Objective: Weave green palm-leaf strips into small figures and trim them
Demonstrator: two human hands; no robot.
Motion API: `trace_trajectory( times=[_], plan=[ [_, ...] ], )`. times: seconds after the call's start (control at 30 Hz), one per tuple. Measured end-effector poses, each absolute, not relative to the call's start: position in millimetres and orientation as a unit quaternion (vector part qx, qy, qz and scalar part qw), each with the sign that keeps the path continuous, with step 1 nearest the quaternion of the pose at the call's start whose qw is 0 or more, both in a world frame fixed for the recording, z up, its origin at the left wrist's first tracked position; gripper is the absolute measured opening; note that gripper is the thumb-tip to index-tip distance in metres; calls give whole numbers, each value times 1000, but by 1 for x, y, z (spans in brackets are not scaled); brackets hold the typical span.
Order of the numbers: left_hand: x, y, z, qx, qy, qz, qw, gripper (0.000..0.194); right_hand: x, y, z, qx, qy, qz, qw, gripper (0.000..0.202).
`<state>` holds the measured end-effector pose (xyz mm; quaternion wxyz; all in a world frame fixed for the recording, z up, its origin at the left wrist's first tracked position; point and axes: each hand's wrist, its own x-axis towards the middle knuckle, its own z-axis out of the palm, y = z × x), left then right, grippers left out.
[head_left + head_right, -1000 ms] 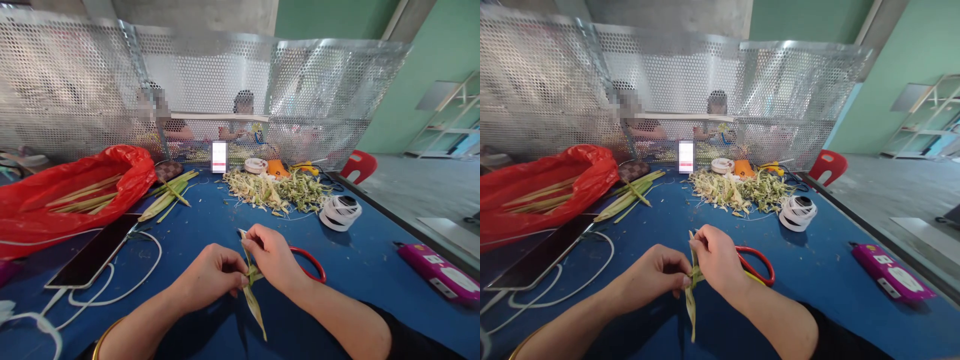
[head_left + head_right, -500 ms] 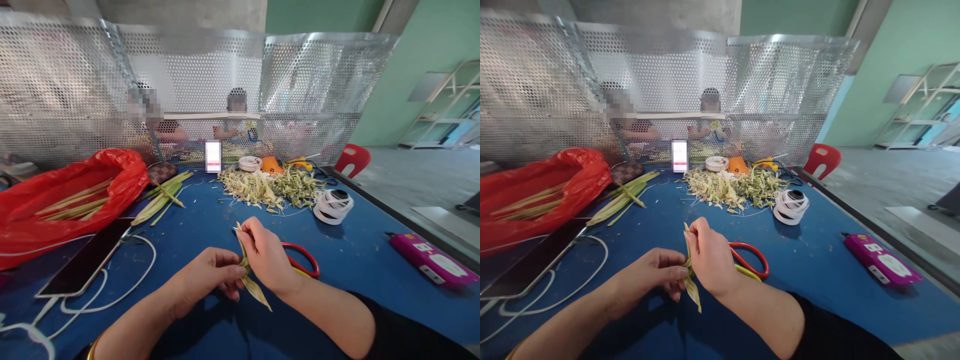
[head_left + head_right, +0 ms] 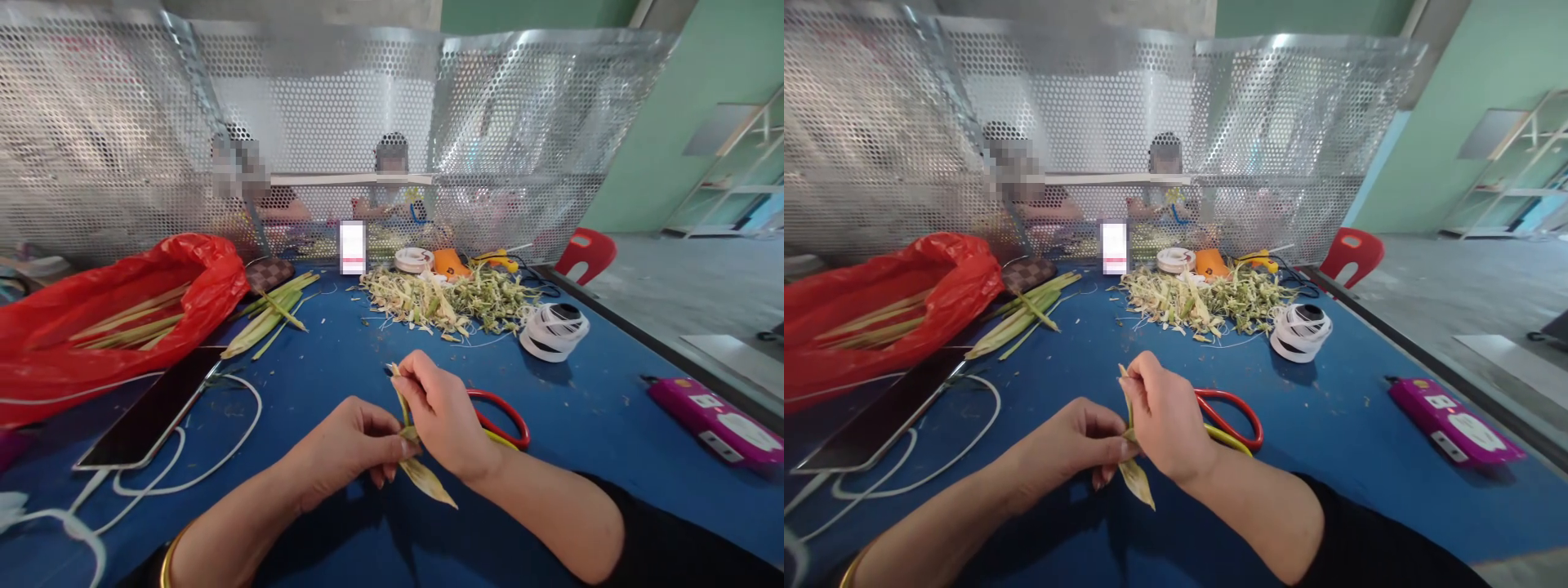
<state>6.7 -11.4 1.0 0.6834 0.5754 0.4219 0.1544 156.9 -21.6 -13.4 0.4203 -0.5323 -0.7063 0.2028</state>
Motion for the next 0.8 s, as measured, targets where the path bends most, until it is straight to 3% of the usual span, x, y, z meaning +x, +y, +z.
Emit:
trace_trajectory(
  times=[0.17,0.3,0.37,0.43,0.57,0.8],
  plan=[
    [5,-9,-1,546,426,193,695,23,161,-15,-16,-555,-674,217,437,15],
    [0,-1,3,450,465,382,659,28,167,-13,-10,-552,-606,187,541,17],
    [-2,1,6,400,457,465,644,30,164,-16,-8,-559,-569,229,558,18],
    [-1,0,7,371,439,512,639,30,157,-20,-7,-540,-568,339,521,20],
    [7,-8,2,377,396,504,669,26,138,-30,-16,-448,-556,537,449,23],
    [12,-13,0,400,359,464,704,22,133,-34,-27,-457,-518,530,492,27]
  ],
)
